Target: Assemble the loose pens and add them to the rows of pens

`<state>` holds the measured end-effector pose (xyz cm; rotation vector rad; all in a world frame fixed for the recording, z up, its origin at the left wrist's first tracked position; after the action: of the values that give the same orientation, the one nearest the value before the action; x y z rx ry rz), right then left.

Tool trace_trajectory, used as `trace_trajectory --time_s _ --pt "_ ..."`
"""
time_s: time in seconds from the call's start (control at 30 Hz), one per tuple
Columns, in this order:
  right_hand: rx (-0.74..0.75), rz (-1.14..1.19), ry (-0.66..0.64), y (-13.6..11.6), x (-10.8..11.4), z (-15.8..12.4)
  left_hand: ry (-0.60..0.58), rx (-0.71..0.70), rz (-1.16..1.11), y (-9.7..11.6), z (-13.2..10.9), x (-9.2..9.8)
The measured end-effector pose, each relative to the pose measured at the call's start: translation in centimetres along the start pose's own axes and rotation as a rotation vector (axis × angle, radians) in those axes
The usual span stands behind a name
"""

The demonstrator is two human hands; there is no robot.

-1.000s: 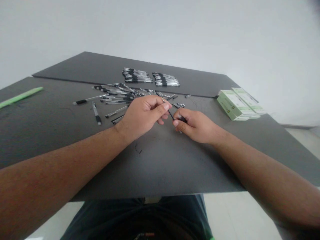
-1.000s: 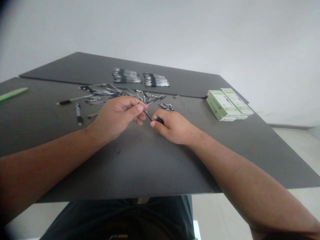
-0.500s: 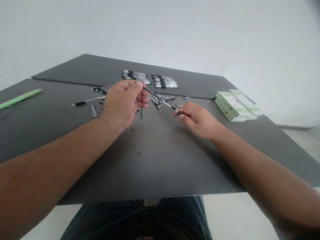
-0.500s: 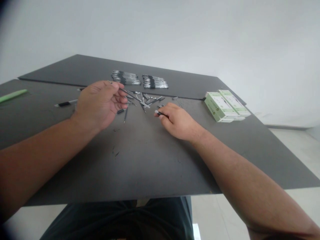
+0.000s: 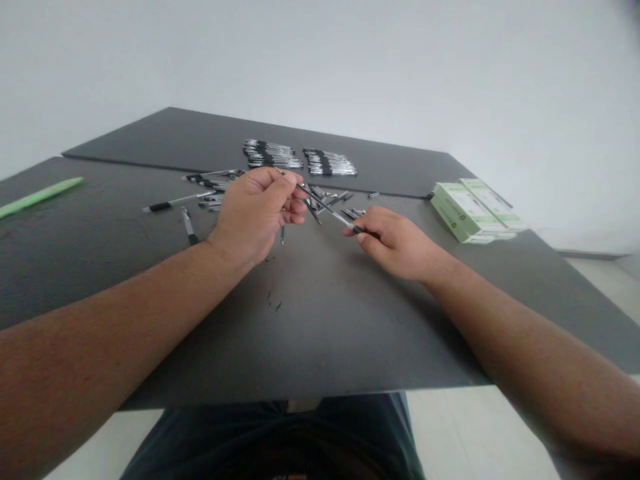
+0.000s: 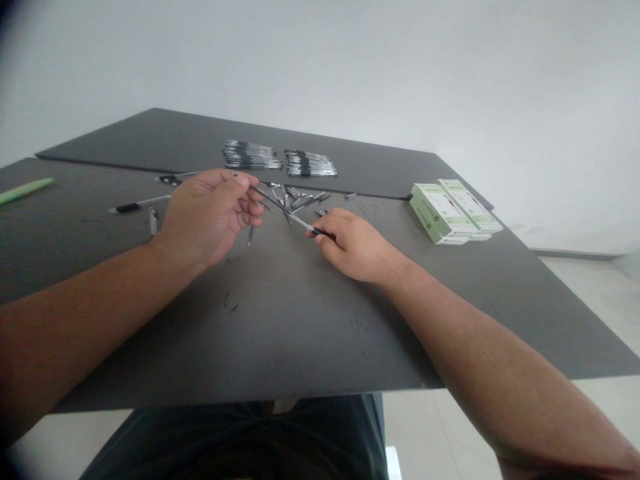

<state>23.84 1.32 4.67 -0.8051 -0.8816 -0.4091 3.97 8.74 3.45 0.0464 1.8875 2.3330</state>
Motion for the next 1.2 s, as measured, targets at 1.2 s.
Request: trace_trajectory --time_s 1.2 --pt "-0.222 0.178 0.039 0.5 -0.4 0.0 -0.413 -0.184 0.463 -1.0 -3.2 -4.9"
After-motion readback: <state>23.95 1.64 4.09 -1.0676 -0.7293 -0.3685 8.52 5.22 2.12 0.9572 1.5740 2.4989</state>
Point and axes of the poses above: each hand's wrist, its own z-axis towards the middle knuckle, its own x-axis out of the back of the hand, y = z × x, the point moved 10 cm from there along z, towards the middle knuckle, and after that the axes turned 7 degrees about z, right-handed, at the moved point
